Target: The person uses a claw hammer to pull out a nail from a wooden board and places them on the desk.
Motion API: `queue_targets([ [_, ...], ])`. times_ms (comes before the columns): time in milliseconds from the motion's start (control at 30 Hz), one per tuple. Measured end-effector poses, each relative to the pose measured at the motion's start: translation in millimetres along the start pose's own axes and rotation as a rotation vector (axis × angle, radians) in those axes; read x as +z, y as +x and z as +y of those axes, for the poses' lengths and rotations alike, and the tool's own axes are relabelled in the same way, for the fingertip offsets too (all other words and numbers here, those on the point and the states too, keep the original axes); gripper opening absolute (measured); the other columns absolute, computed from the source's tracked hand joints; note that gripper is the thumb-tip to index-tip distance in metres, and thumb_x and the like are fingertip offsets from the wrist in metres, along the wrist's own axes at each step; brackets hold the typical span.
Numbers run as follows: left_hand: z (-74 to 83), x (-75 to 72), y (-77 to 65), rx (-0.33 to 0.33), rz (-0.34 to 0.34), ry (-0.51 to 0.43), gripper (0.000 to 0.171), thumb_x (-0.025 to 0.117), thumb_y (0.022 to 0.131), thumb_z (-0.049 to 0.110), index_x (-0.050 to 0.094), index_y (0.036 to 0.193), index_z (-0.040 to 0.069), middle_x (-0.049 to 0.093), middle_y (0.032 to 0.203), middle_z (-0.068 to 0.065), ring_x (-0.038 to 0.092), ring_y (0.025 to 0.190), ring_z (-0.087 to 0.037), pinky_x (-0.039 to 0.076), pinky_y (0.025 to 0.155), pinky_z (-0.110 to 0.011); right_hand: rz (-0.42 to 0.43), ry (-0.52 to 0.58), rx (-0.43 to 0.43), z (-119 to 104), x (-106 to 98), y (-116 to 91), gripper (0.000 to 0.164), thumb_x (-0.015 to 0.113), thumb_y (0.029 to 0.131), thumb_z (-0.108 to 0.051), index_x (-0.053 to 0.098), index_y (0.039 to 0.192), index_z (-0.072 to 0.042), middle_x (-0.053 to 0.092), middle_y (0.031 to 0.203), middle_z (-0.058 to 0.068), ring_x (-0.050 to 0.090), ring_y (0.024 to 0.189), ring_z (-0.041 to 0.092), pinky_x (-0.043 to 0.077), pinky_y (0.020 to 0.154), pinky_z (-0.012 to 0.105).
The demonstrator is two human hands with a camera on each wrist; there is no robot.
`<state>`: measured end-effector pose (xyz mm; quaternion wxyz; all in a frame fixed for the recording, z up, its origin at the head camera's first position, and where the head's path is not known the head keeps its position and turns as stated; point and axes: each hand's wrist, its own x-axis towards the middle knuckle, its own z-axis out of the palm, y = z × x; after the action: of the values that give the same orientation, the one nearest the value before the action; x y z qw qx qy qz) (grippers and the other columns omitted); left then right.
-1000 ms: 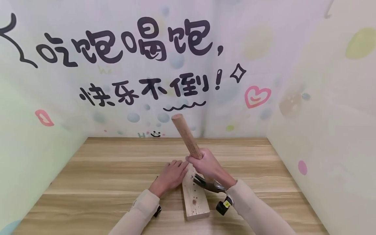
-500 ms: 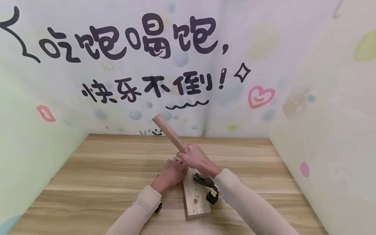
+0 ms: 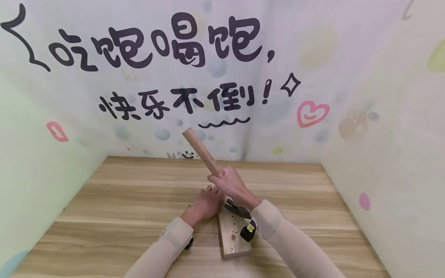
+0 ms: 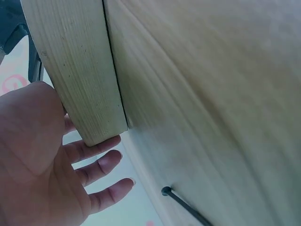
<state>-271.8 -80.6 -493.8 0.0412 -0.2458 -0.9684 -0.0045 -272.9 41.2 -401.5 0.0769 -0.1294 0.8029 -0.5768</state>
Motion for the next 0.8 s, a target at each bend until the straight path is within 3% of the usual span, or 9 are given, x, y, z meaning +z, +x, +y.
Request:
queue_targets([
  [233, -0.6, 0.9, 2.0, -0.019, -0.039, -0.048, 0.040, 0.038, 0.108, 0.030, 0.049, 0.141, 0.012, 0.055, 0.138, -0.009, 0.056, 0.117, -0.032, 0.048, 0.094, -0.055, 0.012, -0.004, -0.057, 2.0, -0.9, -2.3, 0.024, 0.068, 0.086, -0.021, 0.055, 0.071, -0.009, 0.041, 0.062, -0.001, 0.035, 0.053, 0.012, 0.031, 0.049, 0.026],
  [700, 1.9, 0.0, -0.3, -0.010, 0.015, -0.039, 0.034, 0.043, 0.106, 0.028, 0.054, 0.132, 0.009, 0.061, 0.131, -0.010, 0.062, 0.105, -0.031, 0.052, 0.087, -0.052, -0.019, 0.001, -0.110, 7.0, -4.4, -3.8, 0.019, 0.067, 0.088, -0.021, 0.059, 0.076, -0.009, 0.040, 0.064, -0.002, 0.034, 0.053, 0.012, 0.029, 0.048, 0.026],
  [800, 2.2, -1.7, -1.0, 0.002, 0.025, -0.041, 0.031, 0.044, 0.106, 0.027, 0.055, 0.129, 0.009, 0.063, 0.122, -0.010, 0.063, 0.101, -0.030, 0.053, 0.083, -0.051, -0.011, 0.002, -0.098, 6.6, -5.9, -4.5, 0.021, 0.067, 0.088, -0.023, 0.058, 0.075, -0.009, 0.038, 0.062, -0.003, 0.033, 0.052, 0.011, 0.028, 0.046, 0.025],
])
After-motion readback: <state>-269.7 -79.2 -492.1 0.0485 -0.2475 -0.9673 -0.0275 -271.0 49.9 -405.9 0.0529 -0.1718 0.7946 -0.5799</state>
